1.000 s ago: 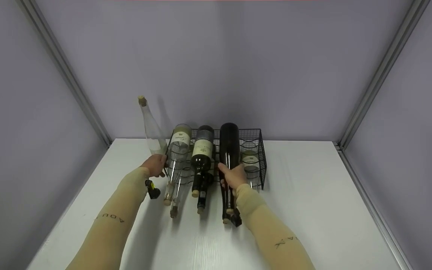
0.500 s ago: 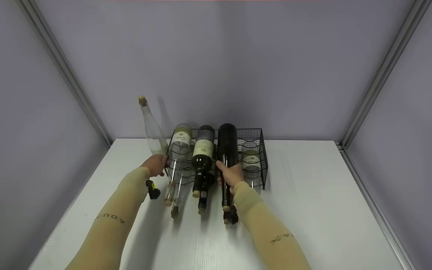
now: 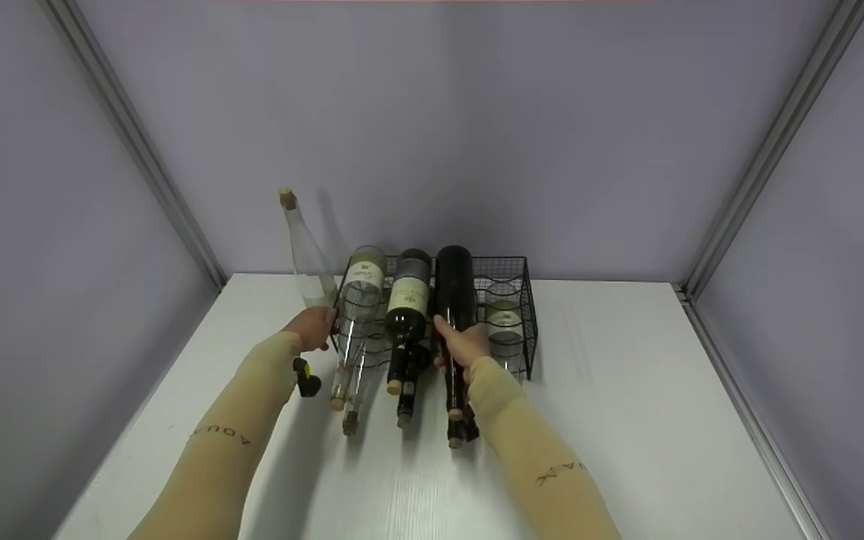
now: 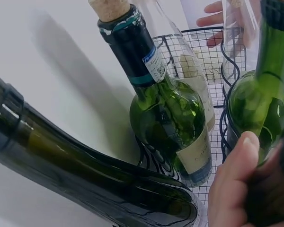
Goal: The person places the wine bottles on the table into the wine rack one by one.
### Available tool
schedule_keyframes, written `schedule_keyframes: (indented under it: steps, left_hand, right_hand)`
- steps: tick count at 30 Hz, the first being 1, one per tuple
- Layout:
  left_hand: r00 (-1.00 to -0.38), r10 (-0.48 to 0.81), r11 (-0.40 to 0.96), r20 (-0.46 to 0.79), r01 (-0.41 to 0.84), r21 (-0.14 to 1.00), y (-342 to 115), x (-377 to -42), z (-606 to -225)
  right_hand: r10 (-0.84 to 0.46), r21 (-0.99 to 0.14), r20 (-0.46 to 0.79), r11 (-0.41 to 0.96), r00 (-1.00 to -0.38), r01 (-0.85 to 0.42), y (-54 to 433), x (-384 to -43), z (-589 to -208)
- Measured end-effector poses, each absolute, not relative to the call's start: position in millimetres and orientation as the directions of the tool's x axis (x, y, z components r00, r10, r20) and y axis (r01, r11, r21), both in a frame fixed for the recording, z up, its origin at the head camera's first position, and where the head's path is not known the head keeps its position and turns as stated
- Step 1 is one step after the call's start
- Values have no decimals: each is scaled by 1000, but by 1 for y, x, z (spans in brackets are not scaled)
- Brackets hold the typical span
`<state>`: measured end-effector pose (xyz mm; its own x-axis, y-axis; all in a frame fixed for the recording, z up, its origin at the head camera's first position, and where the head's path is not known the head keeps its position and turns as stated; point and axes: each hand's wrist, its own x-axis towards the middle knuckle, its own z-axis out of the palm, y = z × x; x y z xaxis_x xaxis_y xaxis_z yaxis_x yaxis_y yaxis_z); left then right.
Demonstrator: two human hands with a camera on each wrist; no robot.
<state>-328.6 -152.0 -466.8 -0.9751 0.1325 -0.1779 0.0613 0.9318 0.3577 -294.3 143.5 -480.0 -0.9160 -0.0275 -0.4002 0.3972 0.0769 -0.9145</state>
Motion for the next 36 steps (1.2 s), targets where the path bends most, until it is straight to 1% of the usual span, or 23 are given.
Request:
schedule_keyframes:
  steps: [2, 8, 10, 14, 17, 20, 22, 24, 27, 29, 36]
  left_hand:
    - [-975, 146, 938, -170, 82, 337, -152, -328, -466]
    - [-977, 130, 924, -168, 58, 378, -151, -326, -467]
    - [-978, 127, 919, -164, 54, 391, -150, -326, -467]
    - [-982, 111, 910, -150, 40, 412, -150, -328, -468]
    - [-983, 105, 911, -151, 34, 411, -150, -330, -469]
    - [-982, 99, 911, -160, 25, 412, -150, -331, -471]
    - [-981, 113, 918, -158, 42, 395, -151, -331, -471]
    - [-981, 116, 921, -154, 48, 386, -151, -331, -470]
    - [-983, 112, 921, -148, 46, 387, -152, -331, -468]
    - [-983, 93, 912, -156, 21, 409, -153, -330, -467]
    - [-982, 67, 896, -178, -20, 443, -152, -328, -468]
  right_hand:
    - [-31, -917, -395, 77, -918, 392, 144, -294, -480]
    - [-38, -916, -401, 38, -915, 400, 147, -293, -487]
    - [-38, -917, -396, 60, -917, 394, 149, -290, -487]
    - [-22, -923, -352, 174, -936, 343, 153, -285, -485]
    - [-15, -912, -291, 306, -957, 273, 156, -279, -485]
    - [-18, -882, -237, 423, -971, 207, 159, -272, -486]
    - [-9, -847, -204, 503, -979, 171, 160, -267, -486]
    - [-5, -823, -179, 548, -984, 147, 160, -264, -487]
    - [0, -795, -142, 596, -990, 114, 159, -262, -489]
    - [2, -788, -125, 607, -992, 100, 159, -262, -489]
    - [-1, -808, -141, 578, -990, 114, 161, -262, -490]
